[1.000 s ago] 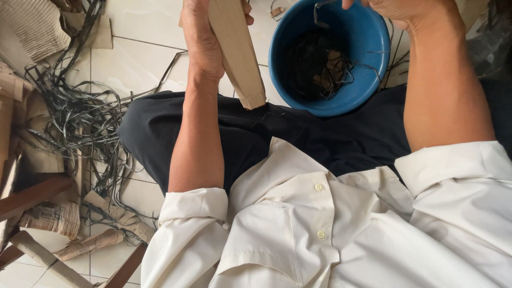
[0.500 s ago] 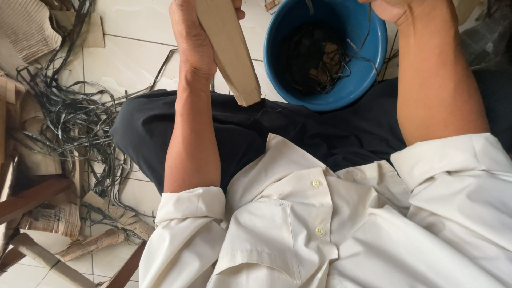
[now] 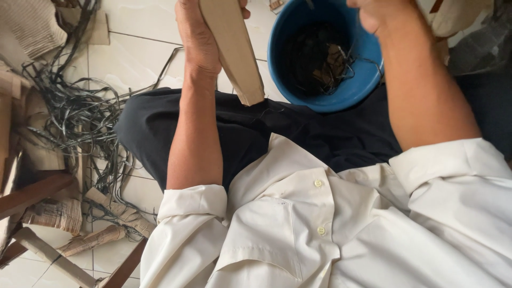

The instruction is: The person sits on the floor and ties a dark cord around a cylindrical cardboard-wrapped object. They wrap the cord multiple times and secure it by hand.

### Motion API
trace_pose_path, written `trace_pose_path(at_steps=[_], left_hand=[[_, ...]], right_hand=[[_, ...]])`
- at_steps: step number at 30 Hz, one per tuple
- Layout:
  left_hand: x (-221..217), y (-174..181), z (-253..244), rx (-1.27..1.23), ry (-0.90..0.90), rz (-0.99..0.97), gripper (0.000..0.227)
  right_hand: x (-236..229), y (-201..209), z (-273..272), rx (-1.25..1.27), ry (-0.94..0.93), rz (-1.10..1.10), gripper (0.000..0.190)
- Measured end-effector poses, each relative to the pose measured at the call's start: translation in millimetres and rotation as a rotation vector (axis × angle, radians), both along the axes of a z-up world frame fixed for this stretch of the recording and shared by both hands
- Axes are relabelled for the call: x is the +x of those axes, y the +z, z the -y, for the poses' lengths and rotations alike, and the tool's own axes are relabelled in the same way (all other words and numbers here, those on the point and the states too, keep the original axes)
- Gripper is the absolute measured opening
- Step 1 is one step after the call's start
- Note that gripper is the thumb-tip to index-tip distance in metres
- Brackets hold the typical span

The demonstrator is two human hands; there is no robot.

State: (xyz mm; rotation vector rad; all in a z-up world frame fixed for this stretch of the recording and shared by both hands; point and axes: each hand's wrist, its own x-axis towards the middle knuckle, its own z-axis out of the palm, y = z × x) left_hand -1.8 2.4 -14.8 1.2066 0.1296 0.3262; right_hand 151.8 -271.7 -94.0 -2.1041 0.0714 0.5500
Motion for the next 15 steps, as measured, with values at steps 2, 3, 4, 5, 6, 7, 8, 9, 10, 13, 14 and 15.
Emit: trace_pose_path(at_steps=[2,3,4,5,6,7,8,9,10,13,14,15], left_hand=[[0,4,1,-0.004,-0.004,0.022,0.074],[0,9,3,-0.027,0.012,-0.002,0.073],[0,13,5,-0.051,0.028,-0.024,0.072],[0,18,6,-0.044,0.03,-0.021,0.072],[0,23,8,-0.012,0.05,-0.036,0.073],[0,28,10,0.019,0.068,-0.05,0.074],[1,27,10,0.025,0.069,-0.046,0.074],[2,25,10,-0.057,0.067,-0.069,0.077],[3,24,9,-0.14,0.065,-0.092,0.08],[2,28,10,-0.132,0.047,-0.113,0.079],[2,23,9,-0.131,0.055,-0.105,0.079],[2,19,8,-0.089,0.086,-0.127,0.085]], right_hand=[[-11,8,-23,0.022,-0.009,-0.004,0.029],[-20,14,-37,0.032,-0.016,-0.009,0.03],[-30,18,-56,0.041,-0.022,-0.013,0.03],[-38,25,-71,0.049,-0.02,-0.01,0.03],[-46,32,-86,0.299,0.143,0.198,0.016],[-54,40,-100,0.548,0.308,0.406,0.017],[-58,46,-109,0.554,0.308,0.41,0.017],[-60,53,-120,0.71,0.369,0.455,0.007],[-63,61,-131,0.866,0.43,0.498,0.013],[-64,68,-142,0.737,0.452,0.619,0.02],[-63,69,-146,0.74,0.463,0.623,0.02],[-63,70,-150,0.763,0.461,0.546,0.031]])
